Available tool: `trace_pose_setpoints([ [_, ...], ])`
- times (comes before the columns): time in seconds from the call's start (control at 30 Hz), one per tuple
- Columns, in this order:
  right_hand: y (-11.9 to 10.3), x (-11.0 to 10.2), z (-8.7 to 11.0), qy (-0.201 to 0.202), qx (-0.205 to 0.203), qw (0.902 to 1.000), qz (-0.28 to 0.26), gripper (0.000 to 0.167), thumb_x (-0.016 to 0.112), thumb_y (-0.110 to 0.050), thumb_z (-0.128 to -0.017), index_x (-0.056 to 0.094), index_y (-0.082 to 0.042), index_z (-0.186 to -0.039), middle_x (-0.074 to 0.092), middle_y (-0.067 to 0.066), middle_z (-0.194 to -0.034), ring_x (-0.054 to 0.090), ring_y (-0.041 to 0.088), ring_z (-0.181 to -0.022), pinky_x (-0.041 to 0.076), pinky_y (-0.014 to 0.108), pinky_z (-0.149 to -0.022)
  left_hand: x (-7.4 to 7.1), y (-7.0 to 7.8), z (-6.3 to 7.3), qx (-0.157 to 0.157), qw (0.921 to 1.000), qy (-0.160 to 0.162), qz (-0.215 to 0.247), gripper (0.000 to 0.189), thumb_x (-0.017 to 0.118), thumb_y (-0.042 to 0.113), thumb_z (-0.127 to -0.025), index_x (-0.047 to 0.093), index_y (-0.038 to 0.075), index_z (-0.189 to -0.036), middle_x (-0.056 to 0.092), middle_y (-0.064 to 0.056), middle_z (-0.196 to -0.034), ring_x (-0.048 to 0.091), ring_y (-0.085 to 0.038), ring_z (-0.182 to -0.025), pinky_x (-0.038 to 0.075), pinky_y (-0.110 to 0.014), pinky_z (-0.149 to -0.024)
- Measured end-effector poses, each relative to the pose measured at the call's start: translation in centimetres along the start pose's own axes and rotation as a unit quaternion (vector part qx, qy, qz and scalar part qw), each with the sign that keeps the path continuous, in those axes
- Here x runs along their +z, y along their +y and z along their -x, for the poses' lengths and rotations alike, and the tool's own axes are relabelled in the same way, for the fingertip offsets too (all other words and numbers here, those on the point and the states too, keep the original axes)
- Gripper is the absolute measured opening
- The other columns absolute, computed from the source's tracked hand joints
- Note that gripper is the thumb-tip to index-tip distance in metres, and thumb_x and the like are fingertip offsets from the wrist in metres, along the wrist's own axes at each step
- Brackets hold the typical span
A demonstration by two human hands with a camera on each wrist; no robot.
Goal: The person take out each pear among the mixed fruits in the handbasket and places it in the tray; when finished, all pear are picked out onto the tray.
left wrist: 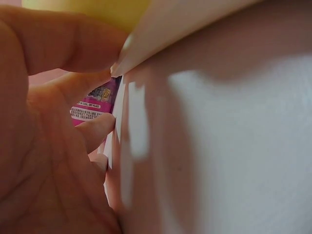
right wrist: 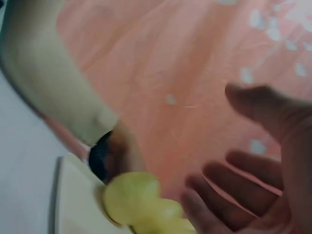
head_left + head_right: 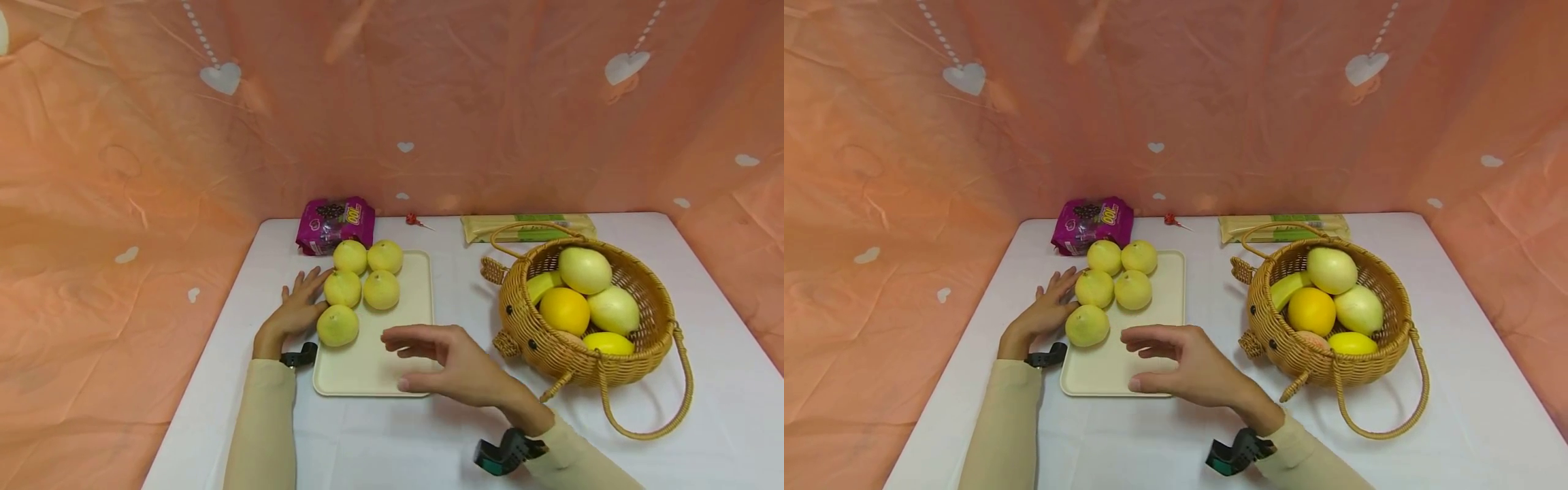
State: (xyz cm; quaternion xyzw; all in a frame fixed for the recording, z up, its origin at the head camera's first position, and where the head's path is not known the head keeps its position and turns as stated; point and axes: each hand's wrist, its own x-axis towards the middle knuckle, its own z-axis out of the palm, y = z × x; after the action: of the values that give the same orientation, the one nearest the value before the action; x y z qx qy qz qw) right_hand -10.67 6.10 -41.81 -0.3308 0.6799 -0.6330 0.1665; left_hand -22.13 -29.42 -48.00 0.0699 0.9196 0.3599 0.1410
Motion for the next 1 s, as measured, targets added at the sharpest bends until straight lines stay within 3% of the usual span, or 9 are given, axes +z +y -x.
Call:
trace_pose_setpoints([
  [0.1, -1.2, -2.1, 3.1, -0.028, -0.011, 0.9989, -0.035, 0.057, 0.08, -0.002, -0.097, 0.063, -0.006, -0.152, 0.069, 0.014, -0.151, 0.067, 0.028, -0.138, 0.055, 0.037, -0.117, -0.1, 0.2, 0.3, 0.006, 1.0, -0.002, 0.006, 0.078, 0.053, 0.024, -0.101, 0.029, 0.018, -0.175, 0.004, -0.021, -0.185, -0.019, -0.047, -0.169, -0.026, -0.074, -0.125],
  [0.2, -2.5, -4.4, 6.1, -0.032, -0.029, 0.9987, -0.028, 0.062, 0.081, 0.004, -0.095, 0.062, -0.005, -0.153, 0.067, 0.016, -0.153, 0.067, 0.025, -0.14, 0.054, 0.035, -0.118, -0.2, 0.4, 0.5, 0.008, 0.9999, 0.0, 0.011, 0.078, 0.054, 0.024, -0.101, 0.03, 0.018, -0.175, 0.005, -0.023, -0.184, -0.019, -0.049, -0.168, -0.026, -0.075, -0.125],
  [0.4, -4.2, -9.7, 11.7, -0.005, -0.093, 0.9957, -0.008, 0.07, 0.075, 0.021, -0.089, 0.049, 0.016, -0.154, 0.06, 0.027, -0.157, 0.063, 0.026, -0.145, 0.052, 0.029, -0.118, -0.1, 0.5, 0.4, 0.006, 0.9999, 0.002, 0.011, 0.078, 0.054, 0.024, -0.1, 0.031, 0.018, -0.174, 0.005, -0.023, -0.184, -0.019, -0.049, -0.168, -0.026, -0.075, -0.124],
  [0.5, -4.8, -12.6, 14.0, 0.023, -0.102, 0.9945, -0.002, 0.069, 0.069, 0.028, -0.088, 0.043, 0.024, -0.152, 0.058, 0.029, -0.158, 0.062, 0.026, -0.147, 0.053, 0.029, -0.117, 0.0, 0.4, 0.3, 0.003, 0.9999, 0.006, 0.011, 0.078, 0.055, 0.023, -0.1, 0.033, 0.018, -0.174, 0.007, -0.022, -0.184, -0.017, -0.048, -0.169, -0.024, -0.075, -0.125],
  [0.63, -5.9, -15.8, 16.3, 0.08, -0.044, 0.9927, 0.079, 0.071, 0.066, 0.033, -0.086, 0.046, 0.021, -0.153, 0.062, 0.017, -0.159, 0.065, 0.016, -0.143, 0.057, 0.023, -0.109, -0.1, 0.3, 0.2, 0.002, 0.9999, 0.007, 0.014, 0.078, 0.055, 0.023, -0.099, 0.032, 0.019, -0.174, 0.007, -0.021, -0.185, -0.017, -0.047, -0.169, -0.025, -0.075, -0.125],
  [0.7, -6.3, -17.2, 17.0, 0.106, -0.004, 0.9848, 0.138, 0.073, 0.067, 0.034, -0.085, 0.049, 0.016, -0.154, 0.064, 0.008, -0.158, 0.066, 0.009, -0.139, 0.058, 0.019, -0.104, -0.1, 0.2, 0.2, 0.002, 0.9999, 0.009, 0.014, 0.079, 0.056, 0.023, -0.099, 0.033, 0.019, -0.174, 0.007, -0.021, -0.185, -0.017, -0.047, -0.169, -0.025, -0.074, -0.126],
  [0.83, -6.5, -19.9, 17.3, 0.138, 0.054, 0.9627, 0.227, 0.072, 0.069, 0.029, -0.088, 0.055, 0.005, -0.155, 0.067, -0.008, -0.154, 0.065, -0.004, -0.134, 0.058, 0.012, -0.096, 0.0, 0.2, 0.2, -0.002, 0.9999, 0.007, 0.011, 0.079, 0.055, 0.023, -0.099, 0.032, 0.019, -0.174, 0.007, -0.02, -0.185, -0.017, -0.046, -0.169, -0.024, -0.074, -0.126],
  [1.0, -6.9, -22.7, 16.1, 0.139, 0.11, 0.9304, 0.321, 0.067, 0.079, 0.012, -0.092, 0.058, 0.0, -0.155, 0.067, -0.03, -0.142, 0.06, -0.02, -0.124, 0.052, 0.003, -0.091, -0.1, 0.8, 0.4, -0.005, 0.9999, 0.0, 0.013, 0.08, 0.056, 0.023, -0.099, 0.031, 0.019, -0.175, 0.004, -0.021, -0.185, -0.019, -0.047, -0.169, -0.025, -0.074, -0.125],
])
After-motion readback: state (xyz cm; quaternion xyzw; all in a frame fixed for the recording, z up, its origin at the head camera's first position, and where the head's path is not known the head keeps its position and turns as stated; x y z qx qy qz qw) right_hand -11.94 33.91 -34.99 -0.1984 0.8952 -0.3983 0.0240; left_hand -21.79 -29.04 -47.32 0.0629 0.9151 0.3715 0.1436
